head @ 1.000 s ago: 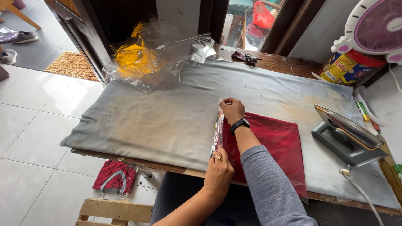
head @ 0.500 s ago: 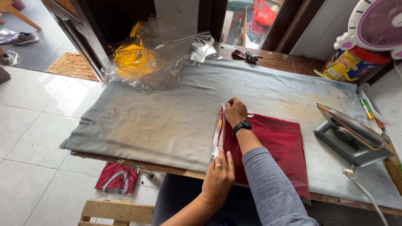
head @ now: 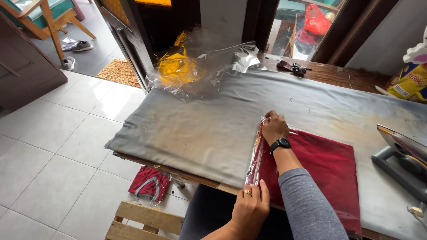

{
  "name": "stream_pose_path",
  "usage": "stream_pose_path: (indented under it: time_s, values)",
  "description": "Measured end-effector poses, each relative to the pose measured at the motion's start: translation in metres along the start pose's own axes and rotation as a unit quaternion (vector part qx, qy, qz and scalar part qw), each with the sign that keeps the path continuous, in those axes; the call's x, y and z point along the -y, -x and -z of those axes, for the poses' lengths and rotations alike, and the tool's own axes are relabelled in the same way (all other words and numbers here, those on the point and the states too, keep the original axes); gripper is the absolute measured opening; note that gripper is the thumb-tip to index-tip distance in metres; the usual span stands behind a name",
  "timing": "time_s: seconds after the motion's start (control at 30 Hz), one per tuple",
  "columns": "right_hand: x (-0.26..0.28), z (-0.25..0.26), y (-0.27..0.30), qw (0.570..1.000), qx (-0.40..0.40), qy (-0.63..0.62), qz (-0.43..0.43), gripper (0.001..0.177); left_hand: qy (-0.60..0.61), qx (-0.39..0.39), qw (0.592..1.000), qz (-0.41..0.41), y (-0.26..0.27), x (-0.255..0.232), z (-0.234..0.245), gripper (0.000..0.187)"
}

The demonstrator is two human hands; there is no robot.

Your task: Ironing, folding, and placing a red shirt into a clear plastic bag for packaging.

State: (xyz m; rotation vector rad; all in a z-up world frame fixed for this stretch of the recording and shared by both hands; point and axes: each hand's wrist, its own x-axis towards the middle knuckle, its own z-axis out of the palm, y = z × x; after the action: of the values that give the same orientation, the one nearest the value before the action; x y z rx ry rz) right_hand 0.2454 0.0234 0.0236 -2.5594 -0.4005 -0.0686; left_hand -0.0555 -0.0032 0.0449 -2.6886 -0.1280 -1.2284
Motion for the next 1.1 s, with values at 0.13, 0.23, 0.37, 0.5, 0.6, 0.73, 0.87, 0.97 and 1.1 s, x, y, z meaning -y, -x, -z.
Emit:
stream_pose_path:
  time_s: [0.13,0.23,0.37,0.5,0.6,0.73,0.87,0.97,1.1]
  values:
    - [-0.004,-0.002,-0.004,1.0,0.001,-0.004,0.003,0.02,0.006,-0.009,1.0,-0.019,-0.006,0.004,0.01,0.022]
    - [-0.005,-0.001,-0.006,1.0,0.019,-0.013,-0.008,0.021,0.047,-0.052,0.997,-0.015,-0.015,0.009,0.02,0.013]
    - [-0.008,-0.004,-0.007,1.0,0.002,-0.026,-0.001,0.018,0.101,-0.049,0.991,-0.074,-0.001,0.01,0.006,0.013]
    - [-0.009,-0.007,-0.006,1.0,-0.013,-0.022,0.007,0.018,0.117,-0.015,0.985,-0.124,0.023,0.011,-0.01,0.022]
    - [-0.009,-0.017,0.0,0.996,-0.029,0.056,0.062,0.027,0.138,0.008,0.982,-0.127,0.033,0.017,-0.012,0.025]
    - [0.002,-0.014,0.006,0.989,-0.006,0.133,0.059,0.029,0.269,0.054,0.961,-0.033,-0.008,0.026,-0.003,0.041]
    - [0.013,-0.001,0.016,0.975,-0.069,0.187,0.099,0.023,0.293,0.222,0.921,0.132,-0.015,0.038,-0.079,0.044]
    - [0.012,0.003,0.02,0.968,-0.081,0.214,0.107,0.022,0.201,0.188,0.958,0.084,-0.008,0.039,-0.116,0.024]
    - [0.008,0.001,0.019,0.975,-0.05,0.196,0.092,0.023,0.176,0.079,0.98,0.045,-0.027,0.039,-0.077,0.041]
